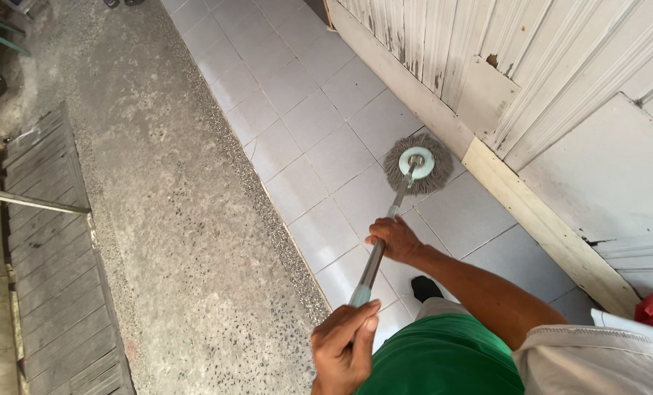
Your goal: The person mops a tiled walkway using a mop, moving the mop head back and forth across the floor surface.
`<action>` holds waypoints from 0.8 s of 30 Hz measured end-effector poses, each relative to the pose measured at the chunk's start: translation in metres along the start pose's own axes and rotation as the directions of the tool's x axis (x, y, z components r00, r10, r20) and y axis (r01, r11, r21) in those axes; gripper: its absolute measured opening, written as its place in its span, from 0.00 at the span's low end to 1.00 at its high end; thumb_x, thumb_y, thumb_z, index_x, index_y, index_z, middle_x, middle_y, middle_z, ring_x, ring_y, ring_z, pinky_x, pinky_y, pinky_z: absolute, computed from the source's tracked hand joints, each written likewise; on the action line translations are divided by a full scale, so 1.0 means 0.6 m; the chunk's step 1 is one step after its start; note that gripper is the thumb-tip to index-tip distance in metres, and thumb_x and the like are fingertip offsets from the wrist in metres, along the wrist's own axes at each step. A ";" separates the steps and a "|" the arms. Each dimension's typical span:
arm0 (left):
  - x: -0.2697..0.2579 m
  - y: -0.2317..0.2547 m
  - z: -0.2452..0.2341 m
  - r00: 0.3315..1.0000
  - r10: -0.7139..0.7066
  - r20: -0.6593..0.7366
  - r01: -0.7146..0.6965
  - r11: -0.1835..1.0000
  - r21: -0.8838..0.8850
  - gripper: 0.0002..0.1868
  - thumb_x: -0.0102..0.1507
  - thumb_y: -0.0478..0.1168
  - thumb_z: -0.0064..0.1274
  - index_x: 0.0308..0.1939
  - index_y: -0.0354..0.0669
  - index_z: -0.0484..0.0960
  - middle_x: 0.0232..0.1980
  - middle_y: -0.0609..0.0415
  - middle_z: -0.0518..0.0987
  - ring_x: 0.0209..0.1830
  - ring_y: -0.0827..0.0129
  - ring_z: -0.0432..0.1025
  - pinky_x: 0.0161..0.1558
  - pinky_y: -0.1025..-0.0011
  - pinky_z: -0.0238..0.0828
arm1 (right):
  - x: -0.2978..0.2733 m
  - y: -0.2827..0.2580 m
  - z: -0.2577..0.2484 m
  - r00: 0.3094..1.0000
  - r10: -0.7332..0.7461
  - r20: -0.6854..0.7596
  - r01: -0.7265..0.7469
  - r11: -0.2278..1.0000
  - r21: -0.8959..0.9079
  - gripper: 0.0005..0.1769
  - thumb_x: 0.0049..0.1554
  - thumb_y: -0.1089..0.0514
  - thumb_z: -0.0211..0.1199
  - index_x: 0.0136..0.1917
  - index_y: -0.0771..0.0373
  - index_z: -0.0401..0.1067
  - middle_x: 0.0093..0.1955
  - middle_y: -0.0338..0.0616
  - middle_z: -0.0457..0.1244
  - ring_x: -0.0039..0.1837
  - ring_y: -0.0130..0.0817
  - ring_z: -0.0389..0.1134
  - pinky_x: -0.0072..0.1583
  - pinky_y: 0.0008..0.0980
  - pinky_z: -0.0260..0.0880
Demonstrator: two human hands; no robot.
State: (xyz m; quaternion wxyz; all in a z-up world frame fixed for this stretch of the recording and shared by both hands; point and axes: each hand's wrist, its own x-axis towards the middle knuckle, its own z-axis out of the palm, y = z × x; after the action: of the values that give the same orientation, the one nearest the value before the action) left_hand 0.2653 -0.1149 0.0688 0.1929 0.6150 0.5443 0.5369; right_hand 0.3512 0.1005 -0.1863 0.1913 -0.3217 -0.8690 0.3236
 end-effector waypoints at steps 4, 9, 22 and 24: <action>0.039 -0.026 0.048 0.999 -0.013 0.038 0.010 0.998 0.059 0.10 0.66 0.31 0.58 0.50 0.34 0.87 0.30 0.52 0.83 0.24 0.76 0.72 0.24 0.77 0.65 | 0.037 0.049 -0.018 0.992 0.122 -0.036 -0.123 0.991 -0.046 0.15 0.57 0.48 0.63 0.36 0.57 0.68 0.42 0.40 0.64 0.56 0.43 0.68 0.65 0.63 0.56; 0.041 -0.026 0.034 0.979 -0.204 0.009 0.203 0.978 0.048 0.11 0.64 0.31 0.58 0.50 0.34 0.88 0.28 0.53 0.83 0.19 0.79 0.67 0.19 0.77 0.58 | 0.044 0.054 0.005 0.991 0.052 -0.122 -0.057 0.998 -0.037 0.15 0.49 0.51 0.70 0.35 0.60 0.66 0.42 0.45 0.66 0.64 0.50 0.66 0.61 0.56 0.63; -0.238 -0.092 -0.183 0.906 -0.265 0.330 0.284 0.959 -0.011 0.11 0.66 0.36 0.57 0.49 0.34 0.88 0.29 0.52 0.83 0.25 0.75 0.73 0.27 0.75 0.68 | -0.084 -0.223 0.040 0.973 -0.202 0.109 0.156 0.931 0.330 0.21 0.56 0.53 0.69 0.30 0.63 0.63 0.33 0.48 0.61 0.42 0.47 0.66 0.50 0.47 0.68; -0.292 -0.139 -0.191 0.851 -0.266 0.452 0.341 0.936 -0.091 0.11 0.66 0.37 0.57 0.49 0.35 0.88 0.30 0.50 0.84 0.26 0.74 0.75 0.29 0.74 0.70 | -0.083 -0.235 0.035 0.958 -0.246 0.145 0.186 0.924 0.334 0.21 0.56 0.53 0.69 0.31 0.63 0.63 0.34 0.49 0.61 0.43 0.47 0.65 0.49 0.47 0.68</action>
State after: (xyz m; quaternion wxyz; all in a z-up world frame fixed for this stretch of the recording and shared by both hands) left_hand 0.1566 -0.2806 -0.0386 0.4425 0.6062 0.5310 0.3934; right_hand 0.3145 -0.0251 -0.1108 0.1938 -0.1574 -0.8499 0.4640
